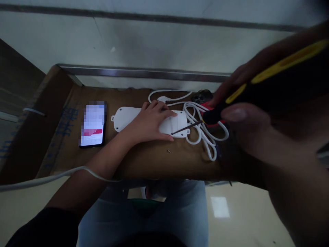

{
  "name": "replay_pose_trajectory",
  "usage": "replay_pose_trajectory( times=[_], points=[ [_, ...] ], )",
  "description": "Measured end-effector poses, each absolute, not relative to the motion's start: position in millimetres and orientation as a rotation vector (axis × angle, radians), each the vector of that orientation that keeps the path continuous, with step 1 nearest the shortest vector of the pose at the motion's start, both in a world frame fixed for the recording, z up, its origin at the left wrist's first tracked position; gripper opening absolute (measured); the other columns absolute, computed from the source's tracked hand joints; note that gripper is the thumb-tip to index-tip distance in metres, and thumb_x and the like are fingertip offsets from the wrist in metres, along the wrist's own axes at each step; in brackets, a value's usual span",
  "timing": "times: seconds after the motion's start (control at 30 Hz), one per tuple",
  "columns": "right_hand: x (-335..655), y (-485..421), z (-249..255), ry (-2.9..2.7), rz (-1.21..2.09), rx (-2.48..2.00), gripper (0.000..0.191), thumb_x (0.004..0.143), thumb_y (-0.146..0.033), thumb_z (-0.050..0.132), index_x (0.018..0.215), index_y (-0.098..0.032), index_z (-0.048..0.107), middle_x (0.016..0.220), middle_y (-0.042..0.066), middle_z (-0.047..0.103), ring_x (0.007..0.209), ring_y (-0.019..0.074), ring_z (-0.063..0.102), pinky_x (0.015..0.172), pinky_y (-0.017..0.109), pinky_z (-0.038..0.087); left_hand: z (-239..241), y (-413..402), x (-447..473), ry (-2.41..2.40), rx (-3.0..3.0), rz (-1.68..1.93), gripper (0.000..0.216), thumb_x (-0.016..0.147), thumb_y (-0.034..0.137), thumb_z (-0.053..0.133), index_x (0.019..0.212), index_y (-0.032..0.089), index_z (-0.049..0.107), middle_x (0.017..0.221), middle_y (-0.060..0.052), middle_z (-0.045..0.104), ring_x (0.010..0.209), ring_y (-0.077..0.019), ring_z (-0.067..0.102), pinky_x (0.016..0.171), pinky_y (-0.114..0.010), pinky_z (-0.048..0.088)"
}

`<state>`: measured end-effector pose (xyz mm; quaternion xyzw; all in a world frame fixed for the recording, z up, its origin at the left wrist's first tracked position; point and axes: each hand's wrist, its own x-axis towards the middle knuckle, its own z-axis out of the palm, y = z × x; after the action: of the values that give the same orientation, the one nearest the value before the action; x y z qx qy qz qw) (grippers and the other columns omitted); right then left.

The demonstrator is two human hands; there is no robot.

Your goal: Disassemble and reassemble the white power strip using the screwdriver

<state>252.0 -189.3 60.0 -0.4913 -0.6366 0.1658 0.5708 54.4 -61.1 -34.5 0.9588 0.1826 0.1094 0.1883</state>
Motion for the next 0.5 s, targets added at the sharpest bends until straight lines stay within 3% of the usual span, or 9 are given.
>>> replay_pose_trajectory(
  times=[0.1, 0.23, 0.37, 0.5],
  points=[
    [251, -190, 63, -1.826, 0.086, -1.196, 0.037, 0.075, -0.052, 0.086, 0.095, -0.026, 0.069, 0.103, 0.001, 0.068, 0.088, 0.0154, 0.067, 0.076, 0.039, 0.06, -35, -62, 55, 0.458, 2.667, 0.314, 0.075, 0.077, 0.062, 0.084, 0.138, 0.024, 0.064, 0.137, -0.016, 0.06, 0.131, -0.0376, 0.05, 0.112, -0.052, 0.034],
    [252, -192, 75, -1.943, 0.056, -1.178, 0.027, 0.083, -0.048, 0.079, 0.088, -0.026, 0.065, 0.101, 0.002, 0.062, 0.089, 0.0131, 0.062, 0.059, 0.034, 0.051, -37, -62, 56, 0.451, 2.644, 0.295, 0.076, 0.075, 0.057, 0.087, 0.138, 0.022, 0.064, 0.138, -0.017, 0.059, 0.133, -0.0387, 0.049, 0.11, -0.051, 0.037],
    [251, -195, 86, -1.832, 0.233, -1.408, 0.036, 0.076, -0.057, 0.083, 0.084, -0.026, 0.066, 0.096, 0.002, 0.063, 0.083, 0.0118, 0.063, 0.06, 0.034, 0.056, -38, -62, 55, 0.455, 2.648, 0.297, 0.081, 0.075, 0.06, 0.086, 0.143, 0.023, 0.061, 0.141, -0.016, 0.058, 0.135, -0.0401, 0.048, 0.111, -0.053, 0.036],
    [247, -200, 86, -1.641, 0.343, -1.392, 0.04, 0.063, -0.045, 0.094, 0.092, -0.027, 0.073, 0.096, 0.001, 0.066, 0.085, 0.0121, 0.066, 0.073, 0.03, 0.066, -39, -62, 55, 0.453, 2.647, 0.278, 0.083, 0.074, 0.059, 0.088, 0.143, 0.022, 0.06, 0.145, -0.016, 0.057, 0.136, -0.0406, 0.049, 0.112, -0.054, 0.036]
  ],
)
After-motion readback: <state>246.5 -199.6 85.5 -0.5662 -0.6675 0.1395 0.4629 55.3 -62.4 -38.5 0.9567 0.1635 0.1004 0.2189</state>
